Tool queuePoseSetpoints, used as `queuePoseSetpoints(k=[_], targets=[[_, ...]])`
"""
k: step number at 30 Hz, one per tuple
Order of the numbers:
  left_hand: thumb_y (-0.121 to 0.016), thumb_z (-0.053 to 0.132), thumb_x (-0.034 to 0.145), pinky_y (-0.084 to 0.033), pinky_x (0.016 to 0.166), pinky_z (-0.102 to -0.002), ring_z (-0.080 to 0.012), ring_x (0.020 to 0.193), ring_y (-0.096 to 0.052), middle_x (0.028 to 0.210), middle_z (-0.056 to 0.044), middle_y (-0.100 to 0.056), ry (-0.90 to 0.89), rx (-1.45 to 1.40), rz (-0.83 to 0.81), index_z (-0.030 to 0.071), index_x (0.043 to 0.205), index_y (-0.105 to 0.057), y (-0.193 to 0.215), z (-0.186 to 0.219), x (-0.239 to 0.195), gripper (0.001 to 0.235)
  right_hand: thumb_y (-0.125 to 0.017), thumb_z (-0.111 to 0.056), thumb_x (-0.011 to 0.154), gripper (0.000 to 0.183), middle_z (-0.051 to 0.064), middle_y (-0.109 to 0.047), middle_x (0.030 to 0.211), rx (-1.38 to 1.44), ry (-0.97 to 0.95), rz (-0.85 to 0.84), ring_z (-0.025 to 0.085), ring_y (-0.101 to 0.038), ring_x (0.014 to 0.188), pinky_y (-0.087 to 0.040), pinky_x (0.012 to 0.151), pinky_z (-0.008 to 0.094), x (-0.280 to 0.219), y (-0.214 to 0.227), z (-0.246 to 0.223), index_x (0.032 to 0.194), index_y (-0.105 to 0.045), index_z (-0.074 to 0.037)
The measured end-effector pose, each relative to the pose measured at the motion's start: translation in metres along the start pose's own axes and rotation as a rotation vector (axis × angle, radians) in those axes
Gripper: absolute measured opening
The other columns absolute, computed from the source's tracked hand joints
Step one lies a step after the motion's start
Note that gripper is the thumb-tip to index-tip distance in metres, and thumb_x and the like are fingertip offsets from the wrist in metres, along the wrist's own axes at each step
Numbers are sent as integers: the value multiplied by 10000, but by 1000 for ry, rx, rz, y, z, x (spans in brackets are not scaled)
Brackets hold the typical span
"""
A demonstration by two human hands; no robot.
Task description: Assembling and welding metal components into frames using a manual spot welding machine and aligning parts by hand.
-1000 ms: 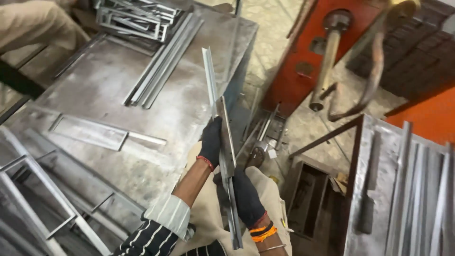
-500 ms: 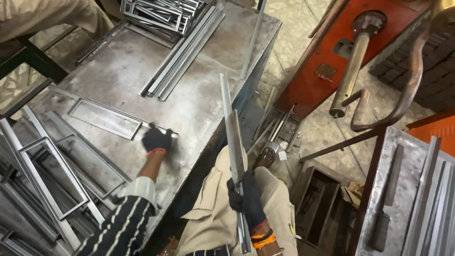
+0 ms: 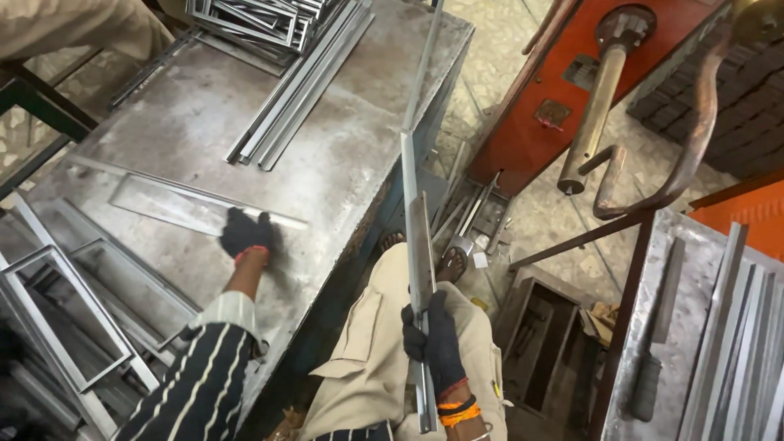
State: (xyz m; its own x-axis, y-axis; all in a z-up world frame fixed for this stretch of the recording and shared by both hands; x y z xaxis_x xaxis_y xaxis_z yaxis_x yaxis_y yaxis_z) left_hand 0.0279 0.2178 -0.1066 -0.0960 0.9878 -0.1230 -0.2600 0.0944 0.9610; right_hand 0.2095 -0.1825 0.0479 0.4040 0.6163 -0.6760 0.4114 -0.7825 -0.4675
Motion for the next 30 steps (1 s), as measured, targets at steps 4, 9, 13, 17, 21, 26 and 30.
queuePoseSetpoints(k=[4, 9, 13, 17, 21, 26, 30], targets=[[-614, 465, 953, -516, 951, -564, -457, 1102, -665, 1220, -268, -688, -192, -237, 7, 48, 1532, -465, -51, 22, 7, 729, -377, -714, 963, 658, -20, -482, 589, 12, -21, -48, 73, -329, 379, -250, 354, 246, 28, 27, 18, 908, -620, -105], [-626, 148, 804, -533, 785, -485, -379, 945, -666, 1135, -140, -678, -694, -24, 388, 142, 1255, -678, -11, 68, -26, 454, -379, -650, 948, 591, -16, -516, 595, 24, 5, -22, 88, -329, 396, -239, 380, 258, 2, 4, 2, 973, -661, -131], [-697, 264, 793, -506, 879, -552, -351, 968, -664, 970, -74, -679, -765, 222, 325, 215, 911, -729, 6, 72, -31, 131, -362, -721, 970, 714, -11, -359, 455, -50, 28, -146, 113, -296, 331, -230, 339, 272, 21, 27, 18, 827, -619, -71], [-703, 287, 802, -501, 827, -509, -363, 969, -679, 985, -102, -709, -897, 182, 163, 183, 963, -728, -1, 70, -14, 194, -353, -717, 989, 717, -4, -366, 461, -70, 21, -66, 122, -295, 332, -229, 343, 281, 14, 28, 10, 822, -608, -68], [-731, 297, 914, -520, 792, -540, -417, 909, -700, 909, -153, -739, -860, -85, -159, 111, 1081, -623, 23, 71, -5, 273, -341, -692, 966, 703, 7, -380, 439, -64, 105, -47, 132, -305, 312, -235, 329, 284, 26, 38, 12, 812, -632, -71], [-668, 124, 962, -530, 672, -483, -337, 780, -703, 860, -131, -739, -728, -591, -170, 96, 1278, -497, 102, 101, -64, 360, -405, -607, 1045, 595, -10, -413, 521, -56, 228, 33, 111, -376, 396, -286, 377, 273, -2, 31, -3, 862, -595, -74], [-647, 85, 933, -579, 588, -350, -201, 641, -682, 935, -118, -677, -538, -1278, -753, 158, 1411, -391, 162, 128, -112, 547, -419, -546, 1042, 546, -1, -467, 563, -59, 257, 76, 116, -419, 419, -304, 388, 278, -25, 20, -19, 888, -611, -58]])
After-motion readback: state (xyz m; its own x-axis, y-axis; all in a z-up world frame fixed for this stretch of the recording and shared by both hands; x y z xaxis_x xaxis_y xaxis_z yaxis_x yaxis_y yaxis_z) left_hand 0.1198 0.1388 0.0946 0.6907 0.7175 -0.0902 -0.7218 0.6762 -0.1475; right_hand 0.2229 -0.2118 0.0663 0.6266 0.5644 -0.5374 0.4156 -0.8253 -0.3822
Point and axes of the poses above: each hand's wrist, its own x-axis towards the middle knuckle, its own y-axis out of the back of the hand, z = x × y, the point moved 3 cm from there along x, towards the middle knuckle
